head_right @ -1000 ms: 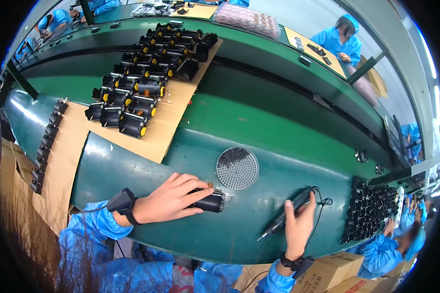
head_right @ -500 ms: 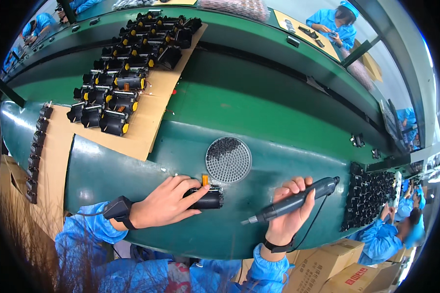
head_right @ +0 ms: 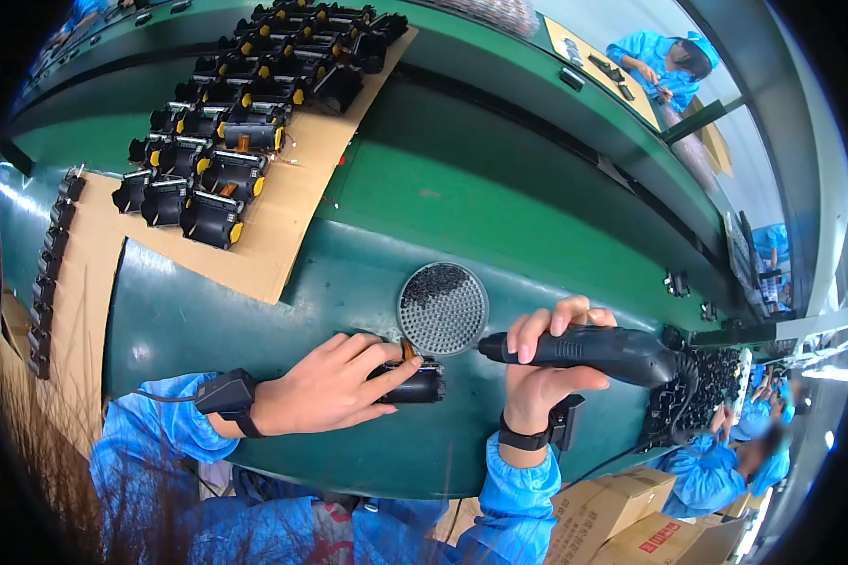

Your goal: The person assembles electronic components at a workstation. They pick up components from the assembly line, use an electric screwdriver to secure parts, and place the finished units into a cardboard box.

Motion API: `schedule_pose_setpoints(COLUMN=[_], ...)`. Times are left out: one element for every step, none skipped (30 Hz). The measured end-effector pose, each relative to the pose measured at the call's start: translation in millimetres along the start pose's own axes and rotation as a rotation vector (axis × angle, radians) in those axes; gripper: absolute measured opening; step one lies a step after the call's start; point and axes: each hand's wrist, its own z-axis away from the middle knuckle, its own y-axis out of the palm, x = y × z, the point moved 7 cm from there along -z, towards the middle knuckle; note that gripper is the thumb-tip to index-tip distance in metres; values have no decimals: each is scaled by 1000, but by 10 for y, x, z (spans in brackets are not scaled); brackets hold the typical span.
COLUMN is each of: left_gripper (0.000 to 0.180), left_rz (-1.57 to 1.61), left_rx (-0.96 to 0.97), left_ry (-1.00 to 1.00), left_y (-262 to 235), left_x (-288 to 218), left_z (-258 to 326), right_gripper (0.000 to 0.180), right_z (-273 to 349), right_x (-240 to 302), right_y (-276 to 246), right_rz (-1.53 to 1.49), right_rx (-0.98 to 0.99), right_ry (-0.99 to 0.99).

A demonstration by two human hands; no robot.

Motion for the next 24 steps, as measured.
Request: schedule_pose_setpoints(left_gripper=[69,69,70,70,70,70,70,70,70,70,70,70,70,70,70,70,70,69,68,68,67,65,65,64], left_rz=[14,16,20,24,29,27,25,28,24,20,22,23,24,25,24,23,22,18,14,14,32,51,51,23], left_rx=[-12,-11,-22,-32,-29,-33,-37,-36,-34,-32,-32,-33,-35,-36,-33,-31,-31,-32,-32,-32,-34,-37,-38,-36], left_ry=[6,-1,3,7,3,2,1,1,-1,-3,-4,-4,-4,-5,-5,-5,-6,0,6,7,-7,-21,-21,-14], left_y=[-3,-4,-18,-26,-18,-13,-10,-11,-15,-14,-7,-5,-3,-3,-1,-1,-5,-12,-20,-25,-36,-45,-39,-24], left_x=[4,19,12,5,1,6,10,12,12,14,15,18,19,20,19,18,19,12,3,-5,-3,-1,-9,-5], left_z=[0,-5,-13,-13,-6,-6,-5,-5,-6,-5,-4,-4,-5,-6,-4,-3,-1,0,0,-3,-10,-13,-8,0], right_gripper=[72,73,75,75,76,78,78,79,80,80,80,80,80,80,79,79,79,79,79,79,78,78,78,78], right_z=[17,29,29,40,48,51,58,67,71,73,77,77,74,70,69,71,74,79,82,85,83,89,100,96], right_x=[-41,-84,-51,-68,-75,-81,-94,-115,-131,-144,-162,-173,-174,-176,-180,-184,-193,-193,-191,-196,-201,-204,-207,-219], right_y=[-12,-17,20,4,-6,-7,-9,-11,-19,-27,-35,-37,-36,-33,-31,-33,-37,-42,-47,-38,-29,-43,-44,-24], right_rz=[-38,-76,4,5,32,60,62,78,94,96,88,79,79,79,79,79,77,77,78,103,128,129,123,112], right_rx=[-11,-23,-107,-108,-84,-60,-61,-73,-84,-84,-81,-77,-76,-75,-75,-75,-72,-70,-70,-49,-28,-27,2,33], right_ry=[41,83,63,70,62,51,54,66,78,80,82,84,85,90,95,96,102,106,106,117,127,126,119,112])
